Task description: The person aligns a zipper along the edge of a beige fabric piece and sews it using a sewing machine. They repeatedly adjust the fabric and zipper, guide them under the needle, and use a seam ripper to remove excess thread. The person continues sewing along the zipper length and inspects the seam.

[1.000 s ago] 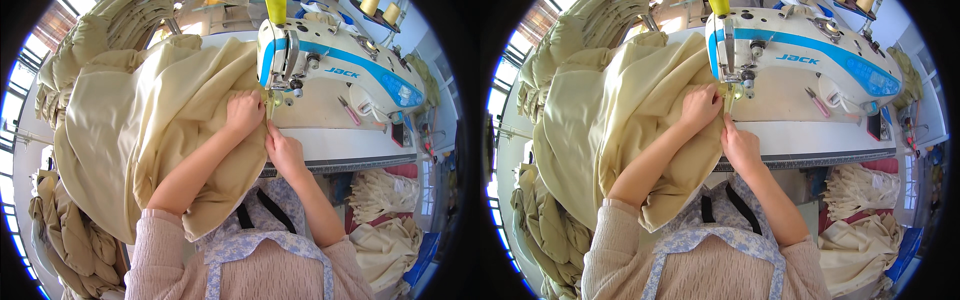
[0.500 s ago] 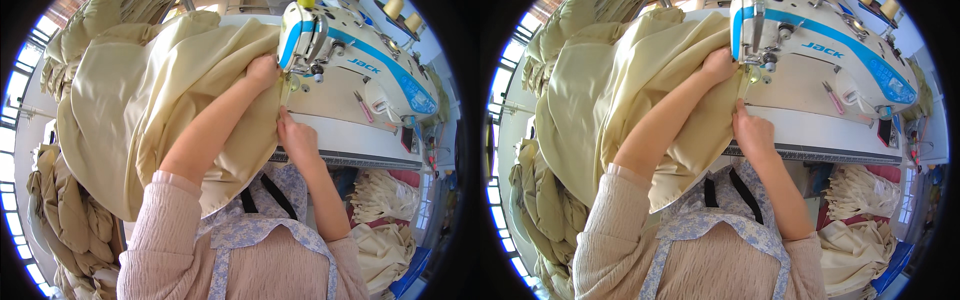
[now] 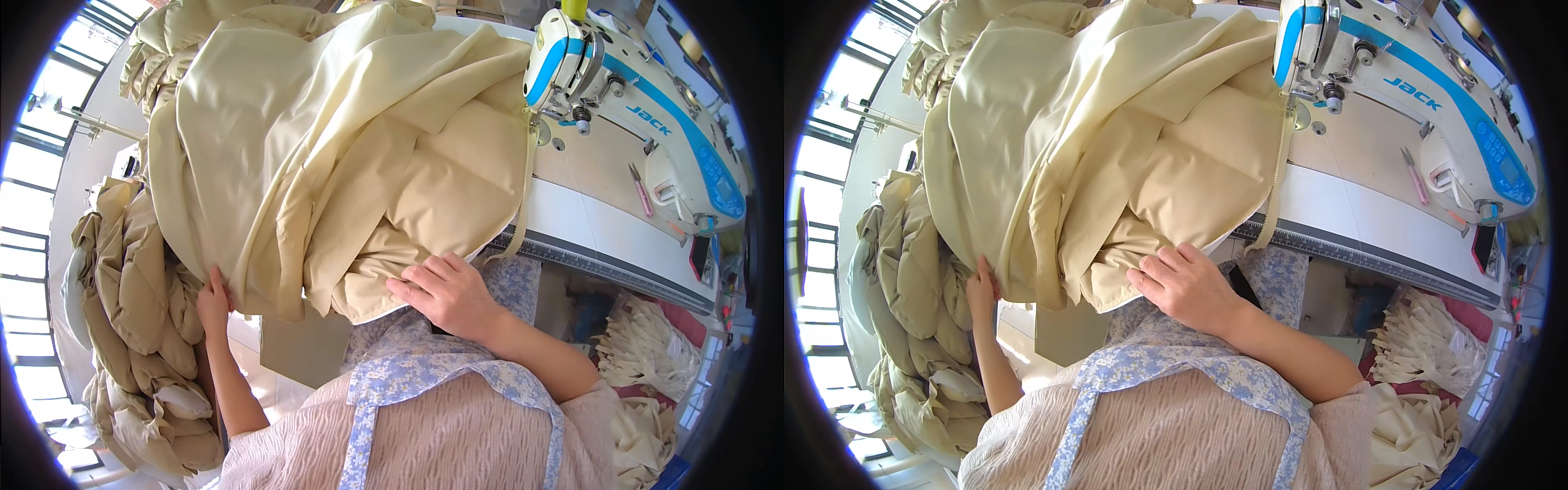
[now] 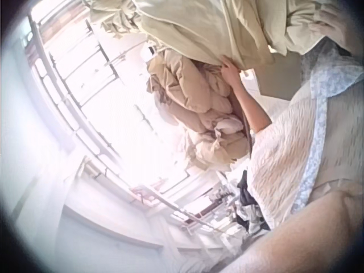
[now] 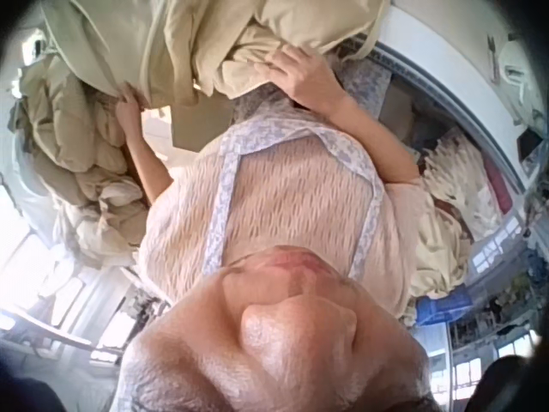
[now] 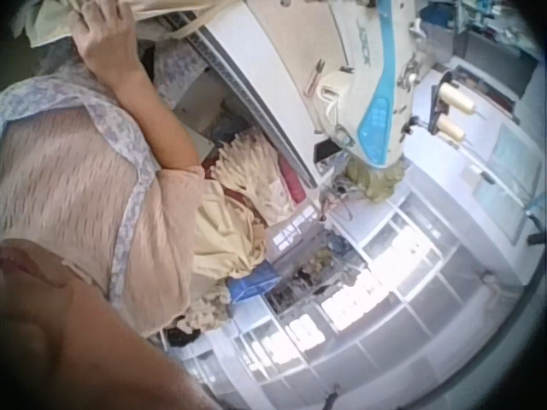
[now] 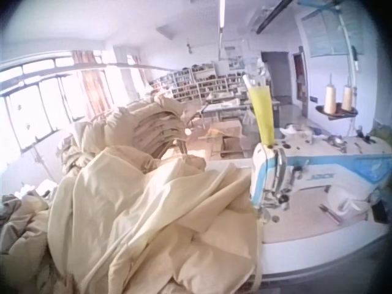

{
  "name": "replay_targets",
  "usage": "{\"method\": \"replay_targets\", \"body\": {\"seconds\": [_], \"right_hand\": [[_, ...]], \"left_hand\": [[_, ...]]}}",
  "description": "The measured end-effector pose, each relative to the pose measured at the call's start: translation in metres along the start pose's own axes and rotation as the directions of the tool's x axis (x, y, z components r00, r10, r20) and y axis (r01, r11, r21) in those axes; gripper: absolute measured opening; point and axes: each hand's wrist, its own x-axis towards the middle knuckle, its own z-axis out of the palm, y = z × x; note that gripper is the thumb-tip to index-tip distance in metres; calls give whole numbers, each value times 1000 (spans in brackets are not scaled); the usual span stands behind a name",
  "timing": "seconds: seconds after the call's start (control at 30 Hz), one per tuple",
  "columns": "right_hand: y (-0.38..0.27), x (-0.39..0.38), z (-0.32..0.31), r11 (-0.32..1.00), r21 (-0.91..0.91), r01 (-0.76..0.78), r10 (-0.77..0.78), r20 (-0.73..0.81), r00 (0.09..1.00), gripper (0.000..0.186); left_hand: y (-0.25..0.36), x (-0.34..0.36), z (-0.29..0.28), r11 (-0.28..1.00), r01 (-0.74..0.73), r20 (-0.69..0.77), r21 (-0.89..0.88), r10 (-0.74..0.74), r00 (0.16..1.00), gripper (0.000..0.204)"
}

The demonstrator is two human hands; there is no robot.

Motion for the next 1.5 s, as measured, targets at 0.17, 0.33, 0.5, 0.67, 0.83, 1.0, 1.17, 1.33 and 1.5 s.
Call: {"method": "replay_targets", "body": {"seconds": [0.17, 0.33, 0.5, 0.67, 0.83, 1.0, 1.17, 1.33, 1.5], "right_hand": [[-5, 4, -24, 999, 0, -48, 47, -173, 984, 31], [-10, -25, -25, 988, 74, -136, 148, -191, 970, 30], [-13, -68, -10, 883, 337, -328, 309, 111, 945, 24], [-12, -82, -2, 902, 255, -347, 317, 154, 936, 16], [-12, -79, -3, 908, 216, -359, 349, 85, 933, 13], [-12, -84, -15, 869, 190, -456, 438, 132, 889, 15], [-5, -104, -26, 407, 656, -636, 815, 53, 577, 22], [30, -125, -27, 333, 450, -828, 938, -70, 339, 22], [24, -120, -44, -17, 790, -613, 852, 332, 404, 21]], "left_hand": [[-27, 0, 31, 668, 147, 145, -730, -59, 988, 90], [43, 42, -34, 434, -337, -279, -835, 194, 940, 70], [206, 97, -189, 424, -876, -703, -229, 550, 450, 60], [478, 75, -135, 286, -855, -249, 433, 949, 192, 54], [417, -152, 58, -311, -949, -111, -56, 946, -304, 43], [335, -129, 208, -87, -995, 57, -43, 994, -89, 58], [316, -61, 247, -23, -994, 63, 109, 998, -16, 60], [320, -115, 221, -231, -972, -47, 42, 971, -233, 55], [321, -174, 212, -452, -861, -83, -234, 891, -446, 55]]}}
